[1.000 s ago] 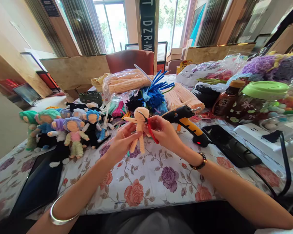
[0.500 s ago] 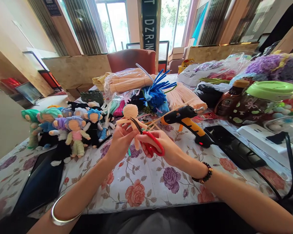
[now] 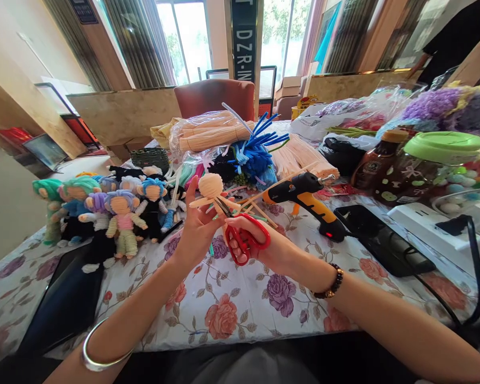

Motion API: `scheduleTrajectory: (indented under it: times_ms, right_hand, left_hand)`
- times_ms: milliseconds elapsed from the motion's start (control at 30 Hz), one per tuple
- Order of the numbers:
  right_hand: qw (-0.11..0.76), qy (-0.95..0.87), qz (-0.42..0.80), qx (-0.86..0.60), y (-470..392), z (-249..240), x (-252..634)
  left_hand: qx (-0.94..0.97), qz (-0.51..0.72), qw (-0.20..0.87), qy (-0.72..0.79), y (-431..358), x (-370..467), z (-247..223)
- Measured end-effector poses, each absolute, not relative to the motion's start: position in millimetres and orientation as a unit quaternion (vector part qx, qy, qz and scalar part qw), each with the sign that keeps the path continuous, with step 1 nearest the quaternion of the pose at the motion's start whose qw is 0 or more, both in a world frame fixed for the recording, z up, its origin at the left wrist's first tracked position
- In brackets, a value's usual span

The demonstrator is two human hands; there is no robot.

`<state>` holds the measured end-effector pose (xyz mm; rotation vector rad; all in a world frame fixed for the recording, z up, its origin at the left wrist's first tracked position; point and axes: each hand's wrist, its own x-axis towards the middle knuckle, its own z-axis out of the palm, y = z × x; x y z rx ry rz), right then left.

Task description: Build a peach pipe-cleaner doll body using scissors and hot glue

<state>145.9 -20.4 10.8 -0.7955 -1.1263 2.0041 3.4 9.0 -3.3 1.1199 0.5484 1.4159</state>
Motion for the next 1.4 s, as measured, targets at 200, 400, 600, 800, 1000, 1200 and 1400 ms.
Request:
scheduleTrajectory:
  times_ms: [200,400,600,800,1000,1200,1400]
  right_hand:
    - [0.351,-0.424,0.775,-0.312,-21.7,10.4,145.1]
    - [0.384,-0.427,0.758,-0.310,-25.3,7.0,140.3]
    - [0.382,-0.412,0.766,-0.311,-29.5,7.3,137.4]
    - [0.370,-0.371,0.797,-0.302,-28.8,8.6,138.9]
    - [0.345,-0.324,0.833,-0.286,-27.8,7.3,140.5]
    - [0.348,-0.315,0.841,-0.268,-26.6,7.6,140.4]
    - [0.338,-0.279,0.865,-0.246,-25.4,6.7,141.3]
  left_hand:
    - [0.526,0.602,0.557,0.225,10.3,4.0,-7.9]
    - [0.516,0.613,0.556,0.222,7.6,5.7,-5.1]
    - [0.500,0.625,0.551,0.234,7.6,6.9,-3.7]
    - [0.520,0.625,0.537,0.226,6.1,6.2,-2.6]
    - [0.528,0.633,0.514,0.236,4.8,7.3,-0.7]
    - [0.527,0.637,0.509,0.239,4.2,7.8,-0.5]
    - [0.513,0.640,0.519,0.240,5.0,7.4,-1.8]
